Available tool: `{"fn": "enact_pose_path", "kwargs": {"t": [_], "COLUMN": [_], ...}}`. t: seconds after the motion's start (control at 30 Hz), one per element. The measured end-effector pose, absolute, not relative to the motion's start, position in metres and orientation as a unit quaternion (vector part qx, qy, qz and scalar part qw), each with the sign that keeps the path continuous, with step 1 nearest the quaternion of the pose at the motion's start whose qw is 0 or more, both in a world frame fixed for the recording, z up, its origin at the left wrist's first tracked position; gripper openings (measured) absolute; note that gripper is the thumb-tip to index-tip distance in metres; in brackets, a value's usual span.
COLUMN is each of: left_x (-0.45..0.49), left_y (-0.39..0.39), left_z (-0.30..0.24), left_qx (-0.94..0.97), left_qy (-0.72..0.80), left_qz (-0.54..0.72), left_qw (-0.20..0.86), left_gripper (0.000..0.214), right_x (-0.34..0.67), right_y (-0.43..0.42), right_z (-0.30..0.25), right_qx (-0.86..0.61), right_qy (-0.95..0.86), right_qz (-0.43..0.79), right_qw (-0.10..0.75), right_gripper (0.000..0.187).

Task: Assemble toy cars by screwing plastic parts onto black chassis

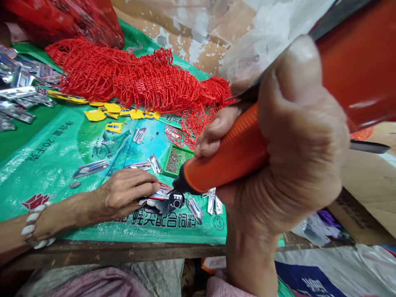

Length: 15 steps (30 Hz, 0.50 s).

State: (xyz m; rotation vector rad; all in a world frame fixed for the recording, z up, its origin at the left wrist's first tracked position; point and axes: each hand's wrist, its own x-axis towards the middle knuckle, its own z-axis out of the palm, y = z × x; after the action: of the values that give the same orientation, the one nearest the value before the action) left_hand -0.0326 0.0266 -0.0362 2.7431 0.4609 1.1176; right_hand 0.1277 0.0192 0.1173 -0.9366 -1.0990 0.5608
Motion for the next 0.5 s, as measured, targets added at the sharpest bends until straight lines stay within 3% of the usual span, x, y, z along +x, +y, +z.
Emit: {"fn": "enact_pose_path", "kwargs": {"t": [0.27,0.5], "left_x": [-0.031,-0.029], "left_y": [0.024,0.024], "left_z": [-0.051,-0.051], "left_qx": [0.901,0.900], "left_qy": [0.169,0.174], "left_qz": [0.392,0.393], "left_qw": [0.071,0.075], "left_gripper": [0.021,0.024], "right_x": [0.137,0.141], "right_y": [0.015,0.012], "right_z": [0.106,0.103], "right_qx": [-0.400,-0.386], "right_qy": [-0.517,-0.529], "right_qz": [0.291,0.321], "right_qw": [0.699,0.684], "right_gripper": [0.043,0.032]}}
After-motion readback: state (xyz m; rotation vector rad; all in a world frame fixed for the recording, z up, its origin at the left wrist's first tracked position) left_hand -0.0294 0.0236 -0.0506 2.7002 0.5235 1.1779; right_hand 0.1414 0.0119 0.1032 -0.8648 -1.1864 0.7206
